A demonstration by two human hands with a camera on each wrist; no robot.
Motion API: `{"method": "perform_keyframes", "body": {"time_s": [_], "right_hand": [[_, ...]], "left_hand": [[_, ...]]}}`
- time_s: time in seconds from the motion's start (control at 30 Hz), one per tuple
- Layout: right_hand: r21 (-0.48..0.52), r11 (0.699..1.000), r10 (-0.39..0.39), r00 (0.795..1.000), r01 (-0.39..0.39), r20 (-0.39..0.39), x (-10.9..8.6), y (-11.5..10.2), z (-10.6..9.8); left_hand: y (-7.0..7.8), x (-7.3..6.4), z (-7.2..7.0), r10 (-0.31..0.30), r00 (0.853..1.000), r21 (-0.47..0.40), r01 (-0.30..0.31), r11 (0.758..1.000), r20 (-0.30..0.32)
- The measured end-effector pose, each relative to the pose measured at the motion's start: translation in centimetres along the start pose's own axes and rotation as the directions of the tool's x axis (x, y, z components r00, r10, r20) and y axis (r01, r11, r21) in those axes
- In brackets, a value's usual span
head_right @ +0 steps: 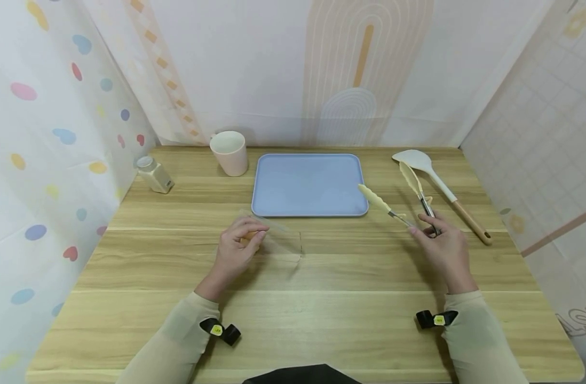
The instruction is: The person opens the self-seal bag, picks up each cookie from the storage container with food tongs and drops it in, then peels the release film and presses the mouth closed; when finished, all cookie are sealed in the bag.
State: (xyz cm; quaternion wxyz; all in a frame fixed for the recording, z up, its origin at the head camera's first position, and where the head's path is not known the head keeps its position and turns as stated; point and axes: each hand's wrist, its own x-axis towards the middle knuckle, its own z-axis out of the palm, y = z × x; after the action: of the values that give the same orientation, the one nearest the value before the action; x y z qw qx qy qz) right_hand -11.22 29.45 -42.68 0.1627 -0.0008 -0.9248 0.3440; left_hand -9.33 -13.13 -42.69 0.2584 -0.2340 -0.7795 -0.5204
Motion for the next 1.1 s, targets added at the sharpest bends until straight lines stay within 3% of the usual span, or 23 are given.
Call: {"method": "perform_keyframes", "body": {"time_s": [0.27,0.43,0.67,0.9,1.1], "right_hand": [[0.007,0.996,0.09,0.993,-0.091,0.075,1.1,2.6,-0.5],[-0.042,0.988,0.154,0.982,-0.15,0.108,1.5,3.6,-0.9],[-0.158,0.974,0.191,0.964,-0.163,0.186,1.5,4.3,-1.0],[-0.103,0.979,0.196,0.944,-0.174,0.264,1.3,4.4,-1.2],[-0.08,0.983,0.181,0.944,-0.165,0.276,1.2,4.7,-1.4]], "left_hand": [[-2.8,-0.7,0.5,-0.032,0.999,-0.004,0.032,0.999,0.008],[-3.2,-0.8,0.5,-0.022,1.0,-0.018,0.022,1.0,0.015],[-3.4,-0.8,0.4,-0.006,1.0,-0.039,0.007,0.999,0.022],[-2.9,-0.7,0.5,-0.01,1.0,-0.021,0.01,1.0,0.011],[-0.7,-0.1,0.1,0.022,1.0,-0.026,-0.022,0.999,0.004]]}}
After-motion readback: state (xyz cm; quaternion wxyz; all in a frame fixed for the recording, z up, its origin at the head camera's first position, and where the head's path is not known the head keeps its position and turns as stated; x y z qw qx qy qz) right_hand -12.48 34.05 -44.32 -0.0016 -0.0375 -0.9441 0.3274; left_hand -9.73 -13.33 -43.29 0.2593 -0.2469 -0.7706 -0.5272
